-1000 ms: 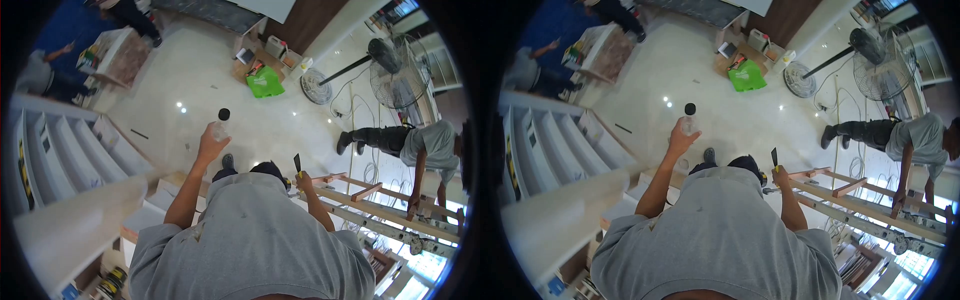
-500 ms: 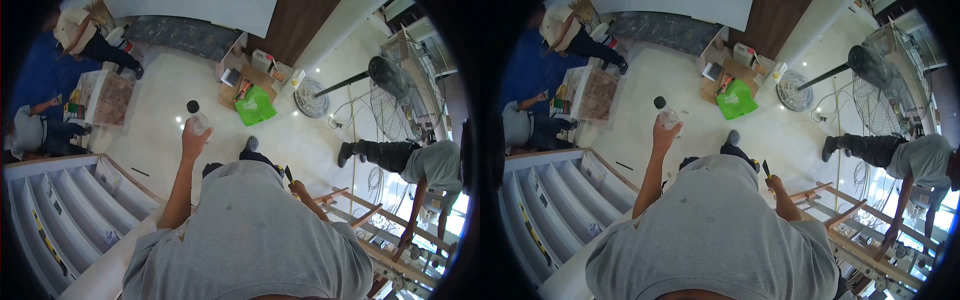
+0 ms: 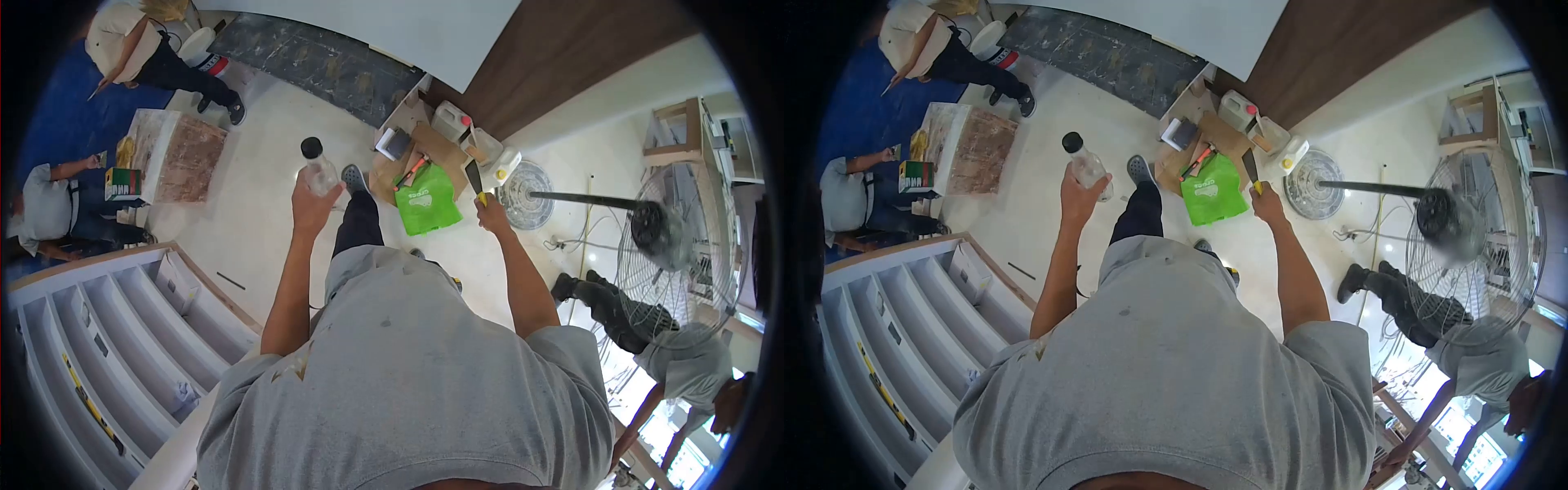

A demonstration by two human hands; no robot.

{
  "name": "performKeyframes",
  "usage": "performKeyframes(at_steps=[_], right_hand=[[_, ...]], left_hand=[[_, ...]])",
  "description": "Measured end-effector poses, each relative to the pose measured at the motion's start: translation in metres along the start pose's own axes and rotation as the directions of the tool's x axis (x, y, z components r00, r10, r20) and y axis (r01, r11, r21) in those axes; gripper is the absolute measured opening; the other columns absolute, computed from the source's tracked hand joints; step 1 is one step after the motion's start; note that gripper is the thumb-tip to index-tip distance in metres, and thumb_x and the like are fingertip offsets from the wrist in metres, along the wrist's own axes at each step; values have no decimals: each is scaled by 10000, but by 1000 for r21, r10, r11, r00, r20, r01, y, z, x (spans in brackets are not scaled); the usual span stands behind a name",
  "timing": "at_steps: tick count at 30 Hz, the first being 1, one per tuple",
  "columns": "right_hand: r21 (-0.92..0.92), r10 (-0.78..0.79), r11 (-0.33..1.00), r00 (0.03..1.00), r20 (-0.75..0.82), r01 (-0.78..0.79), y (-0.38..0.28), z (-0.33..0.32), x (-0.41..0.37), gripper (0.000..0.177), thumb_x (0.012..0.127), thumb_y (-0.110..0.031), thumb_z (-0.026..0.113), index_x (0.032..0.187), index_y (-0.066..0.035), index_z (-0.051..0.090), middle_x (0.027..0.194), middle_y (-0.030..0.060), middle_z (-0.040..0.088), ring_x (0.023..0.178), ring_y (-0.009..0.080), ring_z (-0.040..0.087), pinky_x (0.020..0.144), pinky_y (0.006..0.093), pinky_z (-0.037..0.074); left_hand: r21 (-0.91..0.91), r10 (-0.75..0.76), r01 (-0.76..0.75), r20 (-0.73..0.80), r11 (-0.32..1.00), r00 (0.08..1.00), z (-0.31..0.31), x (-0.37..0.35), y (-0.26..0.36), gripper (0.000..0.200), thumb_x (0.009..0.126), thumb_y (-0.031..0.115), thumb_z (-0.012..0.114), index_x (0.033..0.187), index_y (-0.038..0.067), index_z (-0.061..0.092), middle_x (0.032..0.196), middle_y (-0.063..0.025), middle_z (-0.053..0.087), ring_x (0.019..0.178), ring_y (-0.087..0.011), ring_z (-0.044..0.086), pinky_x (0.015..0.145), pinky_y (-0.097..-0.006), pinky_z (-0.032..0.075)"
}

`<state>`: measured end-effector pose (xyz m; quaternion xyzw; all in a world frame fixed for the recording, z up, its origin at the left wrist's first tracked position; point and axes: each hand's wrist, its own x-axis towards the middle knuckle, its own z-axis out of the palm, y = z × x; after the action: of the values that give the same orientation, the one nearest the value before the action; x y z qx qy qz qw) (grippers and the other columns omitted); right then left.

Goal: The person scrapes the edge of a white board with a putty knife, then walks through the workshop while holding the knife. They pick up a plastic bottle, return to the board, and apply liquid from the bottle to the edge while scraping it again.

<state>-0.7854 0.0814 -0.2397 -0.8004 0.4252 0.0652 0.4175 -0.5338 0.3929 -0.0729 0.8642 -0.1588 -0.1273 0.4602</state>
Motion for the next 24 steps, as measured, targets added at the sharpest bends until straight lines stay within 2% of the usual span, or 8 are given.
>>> performKeyframes(at_steps=[2, 3, 4, 7, 9, 10, 14, 24], right_hand=[[-162, -102, 983, 992, -79, 88, 4, 7, 33, 339, 851, -339, 515, 973, -24, 475, 646, 156, 582, 518, 306, 585, 516, 401, 476], [-305, -239, 934, 959, -149, 185, 8, 9, 39, 380, 846, -386, 502, 975, -29, 488, 743, 208, 598, 693, 404, 587, 623, 467, 467], [-239, -21, 971, 996, -83, 1, -12, -1, 35, 392, 843, -408, 494, 980, -41, 493, 850, 241, 592, 837, 446, 547, 705, 510, 438], [-292, -77, 956, 975, -208, 13, 13, 5, 30, 324, 828, -351, 531, 967, -59, 525, 806, 219, 606, 793, 407, 581, 686, 465, 463], [-162, 231, 958, 971, -61, -238, -25, -21, 3, 302, 828, -311, 540, 995, -60, 516, 802, 216, 611, 772, 395, 592, 679, 454, 463], [-275, 89, 952, 982, -165, -132, -35, -28, -8, 299, 833, -312, 543, 998, -65, 516, 799, 234, 605, 752, 415, 587, 646, 462, 464], [-192, 144, 958, 935, -325, -214, -118, -76, -7, 347, 845, -317, 531, 1018, -20, 490, 801, 266, 590, 787, 436, 569, 668, 495, 446], [-442, -445, 866, 765, -466, 235, -305, -257, 117, 279, 845, -297, 540, 998, -66, 572, 767, 193, 601, 756, 396, 561, 648, 432, 447]], left_hand=[[11, 46, -46, -10, 999, 999, 4, 42, 2, 562, 652, 230, 752, 1088, -4, 487, 1003, -162, 575, 934, -255, 561, 823, -340, 436], [27, 90, -90, -8, 996, 996, 7, 64, -1, 560, 650, 217, 751, 1088, -7, 485, 1004, -164, 575, 937, -262, 561, 826, -344, 435], [41, 150, -150, -1, 988, 989, 8, 84, -5, 558, 647, 203, 751, 1088, -10, 482, 1006, -166, 574, 940, -269, 561, 828, -349, 434], [-111, 133, -119, 125, 987, 983, 10, 164, 12, 550, 649, 153, 740, 1101, -12, 474, 1032, -173, 565, 965, -297, 550, 847, -357, 423], [-139, 210, -187, 169, 972, 963, 13, 198, 10, 545, 651, 130, 731, 1109, -10, 470, 1041, -176, 559, 980, -305, 543, 854, -358, 418], [-154, 249, -220, 207, 963, 946, 13, 212, 13, 547, 651, 130, 729, 1112, -8, 470, 1046, -175, 557, 985, -305, 540, 857, -356, 415], [-168, 367, -331, 294, 929, 882, 14, 278, 62, 546, 652, 130, 724, 1119, -1, 474, 1064, -167, 543, 1009, -309, 521, 873, -360, 400], [-266, 428, -361, 264, 894, 864, 76, 328, 104, 540, 654, 131, 716, 1122, 3, 479, 1084, -169, 524, 1025, -327, 497, 887, -380, 395]])
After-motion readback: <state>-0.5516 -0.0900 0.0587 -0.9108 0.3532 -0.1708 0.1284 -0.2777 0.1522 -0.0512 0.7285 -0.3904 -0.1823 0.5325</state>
